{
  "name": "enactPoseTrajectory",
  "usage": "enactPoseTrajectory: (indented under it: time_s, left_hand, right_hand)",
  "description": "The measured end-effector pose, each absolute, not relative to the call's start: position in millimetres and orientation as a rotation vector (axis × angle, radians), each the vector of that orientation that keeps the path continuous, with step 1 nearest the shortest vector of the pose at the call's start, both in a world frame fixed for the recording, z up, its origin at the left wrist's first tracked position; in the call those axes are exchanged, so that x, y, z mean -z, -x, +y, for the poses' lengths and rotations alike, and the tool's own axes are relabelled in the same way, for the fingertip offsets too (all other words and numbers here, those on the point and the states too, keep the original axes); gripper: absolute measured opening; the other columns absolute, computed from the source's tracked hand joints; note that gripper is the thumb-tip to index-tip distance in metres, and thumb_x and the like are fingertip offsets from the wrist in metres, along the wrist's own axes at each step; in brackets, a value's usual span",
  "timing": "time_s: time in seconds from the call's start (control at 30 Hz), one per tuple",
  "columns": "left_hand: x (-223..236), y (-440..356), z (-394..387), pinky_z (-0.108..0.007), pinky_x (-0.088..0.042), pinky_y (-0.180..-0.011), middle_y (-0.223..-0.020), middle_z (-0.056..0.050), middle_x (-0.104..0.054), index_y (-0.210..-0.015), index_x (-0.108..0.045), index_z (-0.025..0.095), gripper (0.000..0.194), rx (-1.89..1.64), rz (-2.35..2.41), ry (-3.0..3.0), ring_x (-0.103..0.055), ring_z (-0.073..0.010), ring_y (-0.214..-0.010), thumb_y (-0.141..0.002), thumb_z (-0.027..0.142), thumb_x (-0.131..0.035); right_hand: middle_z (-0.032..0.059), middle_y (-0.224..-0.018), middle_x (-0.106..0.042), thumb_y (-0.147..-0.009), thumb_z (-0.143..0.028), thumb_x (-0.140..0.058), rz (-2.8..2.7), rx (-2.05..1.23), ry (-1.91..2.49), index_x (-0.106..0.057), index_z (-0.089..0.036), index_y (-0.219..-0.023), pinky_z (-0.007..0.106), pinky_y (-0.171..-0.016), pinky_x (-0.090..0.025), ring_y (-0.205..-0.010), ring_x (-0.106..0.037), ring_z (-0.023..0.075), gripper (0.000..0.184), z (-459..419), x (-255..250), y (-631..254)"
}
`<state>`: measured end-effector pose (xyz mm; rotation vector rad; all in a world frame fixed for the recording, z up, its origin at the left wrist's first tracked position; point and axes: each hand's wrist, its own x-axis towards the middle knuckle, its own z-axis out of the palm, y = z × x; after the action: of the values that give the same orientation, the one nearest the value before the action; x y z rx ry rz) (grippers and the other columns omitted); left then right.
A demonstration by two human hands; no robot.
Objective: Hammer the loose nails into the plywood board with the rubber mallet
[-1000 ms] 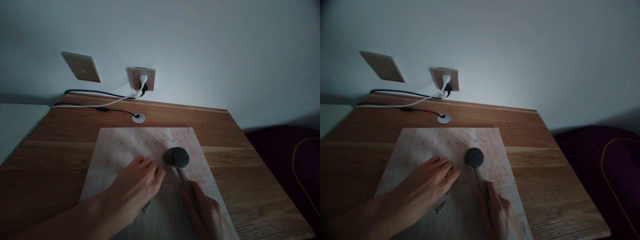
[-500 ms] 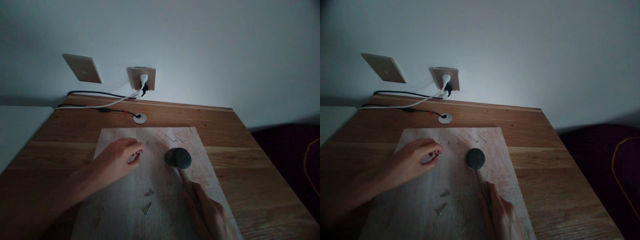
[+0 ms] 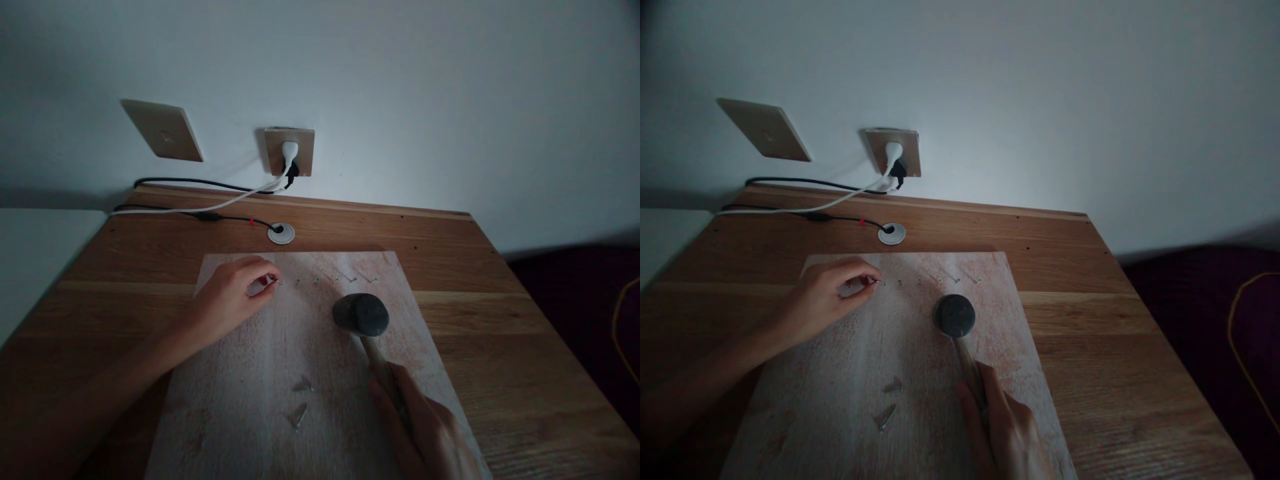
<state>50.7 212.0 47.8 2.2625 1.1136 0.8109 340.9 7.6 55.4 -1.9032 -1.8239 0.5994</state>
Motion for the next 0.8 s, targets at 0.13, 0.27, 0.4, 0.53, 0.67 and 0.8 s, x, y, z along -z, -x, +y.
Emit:
enactPoseTrajectory:
  time_s: [0.13,0.27,0.4,0.53,0.67,0.8]
  left_hand:
    - [-46,-49,213,-0.026,-0.053,-0.076,-0.09,0.0,-0.078,-0.094,-0.076,0.02,0.015,-0.794,1.139,-2.258,-0.072,-0.0133,-0.077,-0.095,0.019,-0.061]
    - [-46,-49,211,-0.025,-0.053,-0.075,-0.089,0.0,-0.077,-0.094,-0.077,0.019,0.015,-0.786,1.143,-2.288,-0.072,-0.0137,-0.078,-0.096,0.017,-0.062]
    - [-48,-53,210,-0.026,-0.055,-0.077,-0.092,-0.001,-0.077,-0.095,-0.077,0.02,0.015,-0.787,1.128,-2.306,-0.073,-0.0144,-0.082,-0.097,0.017,-0.062]
    - [-46,-56,211,-0.025,-0.056,-0.076,-0.089,-0.001,-0.077,-0.093,-0.077,0.02,0.013,-0.788,1.091,-2.243,-0.071,-0.0135,-0.078,-0.098,0.02,-0.065]
    - [-42,-56,213,-0.024,-0.056,-0.076,-0.091,-0.001,-0.077,-0.095,-0.078,0.019,0.012,-0.807,1.066,-2.168,-0.072,-0.0132,-0.081,-0.098,0.022,-0.066]
    - [-39,-56,213,-0.025,-0.056,-0.078,-0.092,-0.002,-0.077,-0.095,-0.077,0.019,0.012,-0.826,1.06,-2.178,-0.072,-0.0135,-0.082,-0.099,0.022,-0.066]
  right_hand:
    - [0.0156,-0.093,-0.087,-0.114,-0.058,-0.037,-1.752,-0.613,2.037,-0.078,-0.019,-0.126,0.037,-0.065,-0.069,-0.075,-0.085,0.0304,0.057,7,-48,-336]
    - [0.0179,-0.097,-0.087,-0.114,-0.061,-0.033,-1.714,-0.627,2.084,-0.076,-0.016,-0.124,0.04,-0.069,-0.069,-0.085,-0.086,0.0346,0.063,8,-47,-331]
    - [0.0125,-0.089,-0.086,-0.114,-0.063,-0.031,-1.664,-0.722,1.949,-0.074,-0.024,-0.122,0.036,-0.062,-0.065,-0.076,-0.085,0.0305,0.058,12,-58,-328]
    - [0.0089,-0.082,-0.085,-0.113,-0.063,-0.041,-1.588,-0.745,1.974,-0.072,-0.025,-0.117,0.036,-0.062,-0.064,-0.072,-0.084,0.0303,0.049,14,-60,-328]
    - [0.0092,-0.079,-0.083,-0.113,-0.064,-0.042,-1.605,-0.704,1.997,-0.074,-0.022,-0.121,0.036,-0.061,-0.063,-0.069,-0.083,0.0295,0.053,12,-52,-329]
    - [0.0079,-0.075,-0.082,-0.112,-0.067,-0.04,-1.59,-0.691,2.069,-0.075,-0.022,-0.119,0.037,-0.06,-0.062,-0.068,-0.082,0.0306,0.057,10,-48,-329]
